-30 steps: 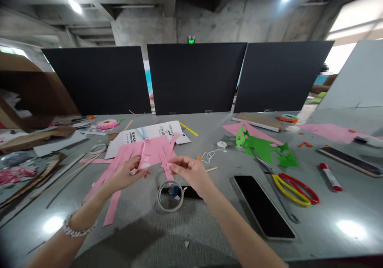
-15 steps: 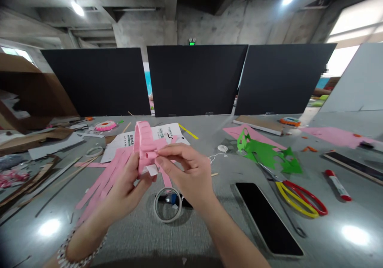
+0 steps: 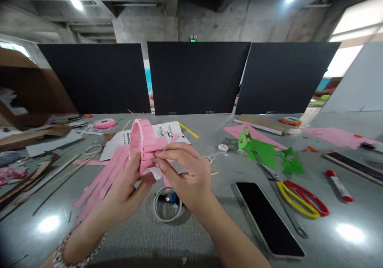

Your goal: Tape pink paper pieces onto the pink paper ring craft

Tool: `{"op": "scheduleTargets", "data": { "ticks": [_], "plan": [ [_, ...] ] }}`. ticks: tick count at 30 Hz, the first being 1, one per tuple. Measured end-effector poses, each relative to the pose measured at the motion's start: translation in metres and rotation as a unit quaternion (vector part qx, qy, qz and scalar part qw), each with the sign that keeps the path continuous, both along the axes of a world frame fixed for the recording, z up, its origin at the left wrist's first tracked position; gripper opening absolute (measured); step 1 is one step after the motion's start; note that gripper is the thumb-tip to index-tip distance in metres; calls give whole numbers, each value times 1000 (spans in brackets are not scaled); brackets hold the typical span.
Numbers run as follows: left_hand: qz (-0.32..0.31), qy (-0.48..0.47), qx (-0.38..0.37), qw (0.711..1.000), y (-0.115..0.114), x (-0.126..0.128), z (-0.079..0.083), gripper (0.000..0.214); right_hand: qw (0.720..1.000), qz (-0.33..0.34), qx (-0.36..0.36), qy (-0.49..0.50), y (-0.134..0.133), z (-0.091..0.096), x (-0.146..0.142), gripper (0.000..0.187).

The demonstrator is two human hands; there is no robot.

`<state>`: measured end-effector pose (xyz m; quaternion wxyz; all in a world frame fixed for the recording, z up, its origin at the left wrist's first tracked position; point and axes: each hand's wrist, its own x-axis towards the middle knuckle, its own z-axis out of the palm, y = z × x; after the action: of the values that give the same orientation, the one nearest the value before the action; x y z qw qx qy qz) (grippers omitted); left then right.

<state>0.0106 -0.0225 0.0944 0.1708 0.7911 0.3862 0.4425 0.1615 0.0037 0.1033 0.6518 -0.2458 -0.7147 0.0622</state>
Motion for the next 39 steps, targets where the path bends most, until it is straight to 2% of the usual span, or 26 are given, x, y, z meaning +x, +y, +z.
{"op": "scheduleTargets", "data": {
  "ticks": [6,11,14,20,24,27,30,32,34,37,39],
  "plan": [
    [-7,-7,-6,1000,-1,1,1,11,1000,-29,9,-5,-1,-2,0,14],
    [-9,-4,-44,999,0,2,-2,4,997,-54,50,-12,-3,0,-1,17],
    [-26,-13,-59,998,1,3,-3,12,995,-72,68,-28,-6,2,-1,18],
    [-52,-65,-102,991,1,0,-9,13,989,-50,119,-72,-5,0,3,28],
    [-107,-120,-151,975,2,-1,-10,18,989,-35,119,-77,-5,0,4,31],
    [-190,-206,-166,945,5,0,-7,20,997,7,54,-45,-6,2,4,25],
    [-238,-288,-180,910,8,2,-3,40,989,107,-85,58,-4,3,0,13],
    [-224,-306,-214,900,9,3,-3,59,963,177,-173,102,-2,2,-4,6],
    [-181,-299,-230,908,11,3,-4,68,937,235,-238,105,1,-1,-9,16],
    [-110,-276,-216,930,14,3,-6,61,906,301,-279,99,4,-5,-14,21],
    [-100,-274,-214,932,15,3,-8,56,895,332,-283,97,5,-7,-14,20]
  ]
}}
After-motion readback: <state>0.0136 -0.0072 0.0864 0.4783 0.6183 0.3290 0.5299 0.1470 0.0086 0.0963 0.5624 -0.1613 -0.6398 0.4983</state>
